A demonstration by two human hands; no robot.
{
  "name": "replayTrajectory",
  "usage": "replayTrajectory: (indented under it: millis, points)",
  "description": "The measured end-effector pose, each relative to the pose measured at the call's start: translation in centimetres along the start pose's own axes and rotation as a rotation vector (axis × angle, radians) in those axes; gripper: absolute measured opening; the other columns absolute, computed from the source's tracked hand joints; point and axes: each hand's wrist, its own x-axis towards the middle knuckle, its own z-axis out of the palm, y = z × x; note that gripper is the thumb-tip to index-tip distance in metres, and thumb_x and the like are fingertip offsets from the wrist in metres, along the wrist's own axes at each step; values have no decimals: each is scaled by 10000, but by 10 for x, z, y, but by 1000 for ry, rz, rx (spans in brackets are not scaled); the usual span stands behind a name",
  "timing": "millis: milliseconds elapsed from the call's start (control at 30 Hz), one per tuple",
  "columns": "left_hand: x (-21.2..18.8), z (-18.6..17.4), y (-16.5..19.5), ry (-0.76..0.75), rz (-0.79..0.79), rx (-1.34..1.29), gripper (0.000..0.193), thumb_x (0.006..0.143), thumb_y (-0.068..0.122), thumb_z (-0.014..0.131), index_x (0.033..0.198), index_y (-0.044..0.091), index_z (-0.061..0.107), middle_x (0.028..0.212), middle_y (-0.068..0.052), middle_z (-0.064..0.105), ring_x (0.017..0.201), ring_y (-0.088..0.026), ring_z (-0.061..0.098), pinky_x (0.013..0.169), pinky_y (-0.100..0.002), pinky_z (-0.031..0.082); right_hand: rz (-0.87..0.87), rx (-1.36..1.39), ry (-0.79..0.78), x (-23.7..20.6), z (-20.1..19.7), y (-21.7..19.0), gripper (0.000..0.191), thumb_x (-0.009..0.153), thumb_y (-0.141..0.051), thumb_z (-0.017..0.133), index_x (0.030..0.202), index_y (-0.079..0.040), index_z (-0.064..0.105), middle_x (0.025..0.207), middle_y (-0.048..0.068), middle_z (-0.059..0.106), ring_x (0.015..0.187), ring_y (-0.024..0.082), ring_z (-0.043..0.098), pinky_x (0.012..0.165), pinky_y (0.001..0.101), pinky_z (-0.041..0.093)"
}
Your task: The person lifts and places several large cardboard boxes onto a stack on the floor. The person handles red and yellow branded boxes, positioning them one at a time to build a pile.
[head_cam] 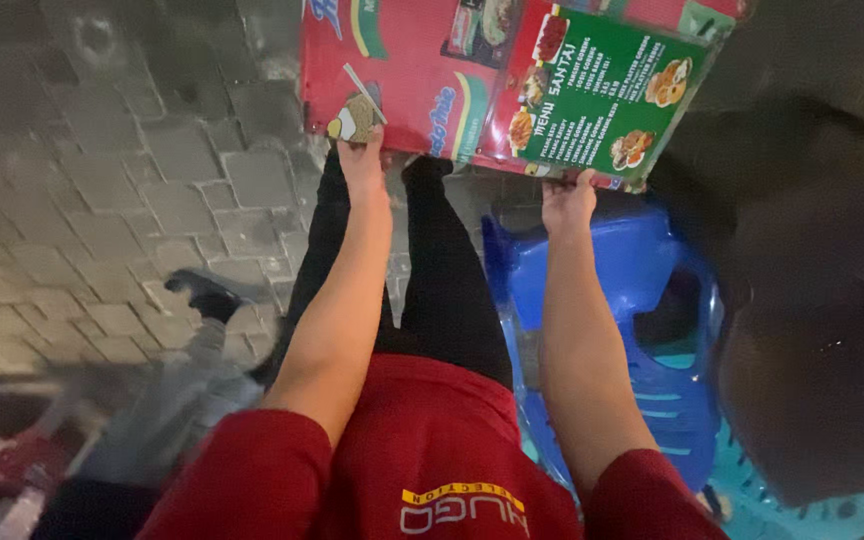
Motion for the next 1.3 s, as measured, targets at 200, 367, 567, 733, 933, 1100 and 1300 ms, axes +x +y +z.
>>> replayTrajectory:
  millis: [200, 367, 567, 733, 933, 1100, 1300]
  points:
    - [1, 32, 2, 7, 83, 38, 539, 958, 123, 749, 1400, 80, 443, 1066, -68, 695, 656, -117, 585, 536, -268, 456, 15, 69, -79, 5, 13, -24, 321, 1040, -351, 537, 1183, -78, 629, 1181, 75, 640, 1185, 298, 603, 1148, 541, 449]
    - [-5, 57, 11, -24, 128, 53, 524, 991, 136, 710, 1414, 56, 412, 1067, -87, 690, 680, -131, 621, 521, -262, 440, 5, -9, -68, 1, 28, -50, 290, 1012, -317, 652, 1179, -78, 651, 1165, 67, 660, 1157, 262, 605, 1123, 466, 471]
    - [-14, 99, 28, 21, 95, 200, 589, 937, 89, 682, 1437, 69, 371, 1057, -95, 705, 670, -138, 670, 492, -255, 489, -15, -38, -116, 5, 43, -96, 279, 995, -322, 674, 1113, -69, 682, 1102, 63, 672, 1126, 249, 609, 1092, 458, 483]
    - [-25, 119, 35, -9, 77, 203, 511, 973, 67, 701, 1382, 5, 400, 1043, -142, 711, 634, -181, 695, 486, -296, 537, 6, -50, -37, -3, 43, -128, 320, 976, -353, 670, 1072, -48, 685, 1102, 77, 693, 1144, 261, 622, 1091, 453, 487]
    - [19, 196, 85, -77, 168, 213, 458, 976, 43, 705, 1358, -2, 456, 1085, -146, 699, 657, -181, 674, 494, -294, 546, -9, 61, -39, 36, 116, -163, 263, 990, -284, 732, 1041, -31, 683, 1095, 94, 673, 1126, 258, 609, 1111, 449, 489]
    - [-43, 189, 0, -113, 243, 257, 492, 1009, 43, 707, 1415, 24, 429, 1160, -139, 703, 815, -178, 699, 624, -293, 569, -53, 73, -5, 26, 26, -195, 236, 957, -259, 721, 913, -40, 646, 1014, 114, 684, 1069, 285, 637, 1046, 494, 531]
    - [-68, 103, -100, -97, 405, 392, 492, 1000, 33, 745, 1416, 18, 483, 1160, -150, 740, 898, -196, 752, 694, -300, 611, -74, 91, -28, 9, -99, -139, 229, 968, -258, 694, 933, -37, 645, 1034, 102, 694, 1069, 264, 636, 1044, 486, 526]
